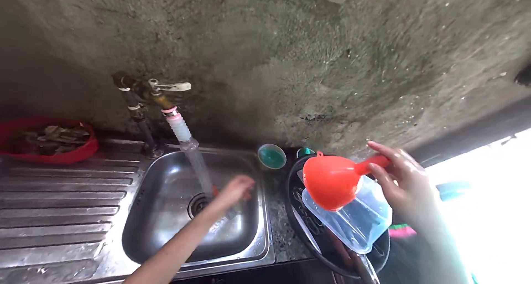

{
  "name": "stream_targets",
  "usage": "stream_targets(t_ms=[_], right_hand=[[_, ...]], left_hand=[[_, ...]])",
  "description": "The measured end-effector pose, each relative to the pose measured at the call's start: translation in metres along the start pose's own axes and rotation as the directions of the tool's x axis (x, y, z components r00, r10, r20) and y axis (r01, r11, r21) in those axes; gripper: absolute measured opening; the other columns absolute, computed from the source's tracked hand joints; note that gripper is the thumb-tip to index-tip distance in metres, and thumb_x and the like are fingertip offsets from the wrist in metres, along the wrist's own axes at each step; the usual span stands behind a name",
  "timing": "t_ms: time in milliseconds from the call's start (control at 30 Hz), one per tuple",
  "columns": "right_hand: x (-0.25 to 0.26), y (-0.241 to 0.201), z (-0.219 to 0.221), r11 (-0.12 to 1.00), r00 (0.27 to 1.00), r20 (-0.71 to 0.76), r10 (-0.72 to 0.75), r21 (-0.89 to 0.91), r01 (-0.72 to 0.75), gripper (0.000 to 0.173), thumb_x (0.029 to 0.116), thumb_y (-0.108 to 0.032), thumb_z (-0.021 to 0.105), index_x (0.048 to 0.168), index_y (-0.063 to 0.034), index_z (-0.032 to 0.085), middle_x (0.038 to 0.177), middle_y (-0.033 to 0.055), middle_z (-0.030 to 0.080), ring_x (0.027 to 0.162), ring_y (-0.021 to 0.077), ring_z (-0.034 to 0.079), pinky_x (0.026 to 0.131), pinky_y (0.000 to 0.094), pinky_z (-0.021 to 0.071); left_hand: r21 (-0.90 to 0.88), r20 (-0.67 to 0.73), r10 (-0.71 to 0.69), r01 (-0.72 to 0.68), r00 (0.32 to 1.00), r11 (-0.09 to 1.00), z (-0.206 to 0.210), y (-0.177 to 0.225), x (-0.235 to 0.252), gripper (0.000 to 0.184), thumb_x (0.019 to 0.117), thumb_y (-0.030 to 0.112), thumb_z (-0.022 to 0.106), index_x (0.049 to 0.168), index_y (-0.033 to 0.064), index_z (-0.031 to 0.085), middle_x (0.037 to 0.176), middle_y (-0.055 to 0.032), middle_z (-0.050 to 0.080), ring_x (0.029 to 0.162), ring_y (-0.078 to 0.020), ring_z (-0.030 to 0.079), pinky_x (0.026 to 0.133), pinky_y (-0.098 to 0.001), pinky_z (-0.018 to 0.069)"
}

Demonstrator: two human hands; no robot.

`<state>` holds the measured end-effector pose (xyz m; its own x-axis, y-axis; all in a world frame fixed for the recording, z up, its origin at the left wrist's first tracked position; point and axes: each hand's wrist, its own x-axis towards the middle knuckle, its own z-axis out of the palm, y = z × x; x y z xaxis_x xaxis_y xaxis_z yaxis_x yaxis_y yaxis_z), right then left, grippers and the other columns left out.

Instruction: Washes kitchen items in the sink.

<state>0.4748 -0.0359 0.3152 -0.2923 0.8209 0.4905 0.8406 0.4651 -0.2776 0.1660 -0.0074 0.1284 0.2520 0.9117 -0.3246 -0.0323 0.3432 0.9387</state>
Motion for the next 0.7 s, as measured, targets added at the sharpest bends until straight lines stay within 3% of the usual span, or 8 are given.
stream_targets(t_ms=[67,133,233,300,400,500,567,700], right_hand=[[-0.026,0.009,-0.01,0.996,0.992,-0.11,0.066,0.067,-0.058,0.044,0.1012,-0.025,0.054,0.138,-0.0029,0.059,0.112,0.0121,0.066,0.088,0.0084,0.065,0.076,0.0265,0.0561],[-0.052,0.014,-0.025,0.987,0.971,-0.212,0.109,0.138,-0.081,0.044,0.1017,-0.026,0.055,0.139,-0.0018,0.058,0.115,0.008,0.065,0.092,0.0012,0.062,0.078,0.0189,0.0543],[-0.091,0.006,-0.045,0.981,0.943,-0.311,0.116,0.182,-0.061,0.044,0.1023,-0.021,0.056,0.136,0.0088,0.054,0.119,0.0066,0.065,0.1,-0.0039,0.062,0.084,0.0142,0.0542],[-0.12,0.0,-0.054,0.989,0.951,-0.296,0.088,0.138,-0.048,0.042,0.1041,-0.022,0.057,0.132,0.0086,0.057,0.116,0.0044,0.067,0.104,-0.0063,0.061,0.087,0.0119,0.0526],[-0.163,-0.003,-0.059,0.998,0.981,-0.19,0.042,0.059,-0.031,0.037,0.1065,-0.025,0.055,0.134,-0.0005,0.057,0.117,0.0082,0.068,0.112,-0.0001,0.06,0.098,0.0178,0.0494],[-0.189,-0.015,-0.048,0.999,0.992,-0.125,0.027,-0.02,-0.03,0.032,0.106,-0.016,0.054,0.129,0.0052,0.057,0.113,0.0198,0.066,0.113,0.0117,0.061,0.103,0.0212,0.0452],[-0.192,-0.023,-0.029,0.996,0.995,-0.101,0.028,-0.086,-0.037,0.029,0.1047,-0.013,0.054,0.124,0.0075,0.06,0.11,0.0243,0.068,0.108,0.0216,0.064,0.101,0.0265,0.0469],[-0.171,-0.018,0.028,0.983,0.999,-0.051,-0.017,-0.186,0.008,0.028,0.0992,-0.008,0.054,0.122,0.0012,0.068,0.106,0.0203,0.071,0.097,0.0312,0.07,0.089,0.0354,0.0566]], left_hand=[[-0.146,0.188,0.029,-0.001,0.982,0.989,0.052,0.026,-0.009,0.033,0.1093,0.011,0.04,0.137,-0.0062,0.044,0.113,-0.0112,0.062,0.086,-0.0094,0.064,0.079,-0.0257,0.0547],[-0.239,0.337,-0.148,0.236,0.93,0.942,0.099,0.041,-0.004,0.04,0.1124,0.017,0.035,0.147,-0.0033,0.035,0.127,-0.0169,0.058,0.102,-0.0171,0.064,0.09,-0.0298,0.0528],[-0.221,0.36,-0.405,0.499,0.84,0.838,0.154,0.03,0.029,0.055,0.113,0.032,0.034,0.157,0.0013,0.024,0.157,-0.0262,0.034,0.136,-0.0342,0.046,0.109,-0.0429,0.0416],[-0.286,0.299,-0.464,0.542,0.834,0.79,0.174,0.018,0.05,0.059,0.1111,0.035,0.041,0.157,0.0006,0.027,0.16,-0.0261,0.031,0.142,-0.0371,0.041,0.113,-0.0474,0.0393],[-0.389,0.241,-0.456,0.516,0.857,0.763,0.18,0.03,0.06,0.043,0.1103,0.029,0.046,0.144,0.0031,0.043,0.129,-0.0168,0.053,0.11,-0.0252,0.057,0.094,-0.0383,0.0482],[-0.39,0.309,-0.361,0.463,0.88,0.796,0.183,0.061,0.063,0.028,0.1101,0.021,0.047,0.131,0.0037,0.05,0.096,-0.0069,0.052,0.077,-0.0145,0.058,0.072,-0.027,0.0541],[-0.391,0.328,-0.341,0.455,0.881,0.8,0.191,0.077,0.069,0.024,0.1099,0.017,0.046,0.128,0.002,0.049,0.094,-0.0076,0.051,0.074,-0.0135,0.057,0.07,-0.0256,0.0542],[-0.412,0.301,-0.37,0.47,0.879,0.781,0.2,0.092,0.081,0.027,0.1093,0.018,0.047,0.131,0.001,0.047,0.101,-0.0116,0.051,0.079,-0.0173,0.058,0.073,-0.0272,0.0544]])
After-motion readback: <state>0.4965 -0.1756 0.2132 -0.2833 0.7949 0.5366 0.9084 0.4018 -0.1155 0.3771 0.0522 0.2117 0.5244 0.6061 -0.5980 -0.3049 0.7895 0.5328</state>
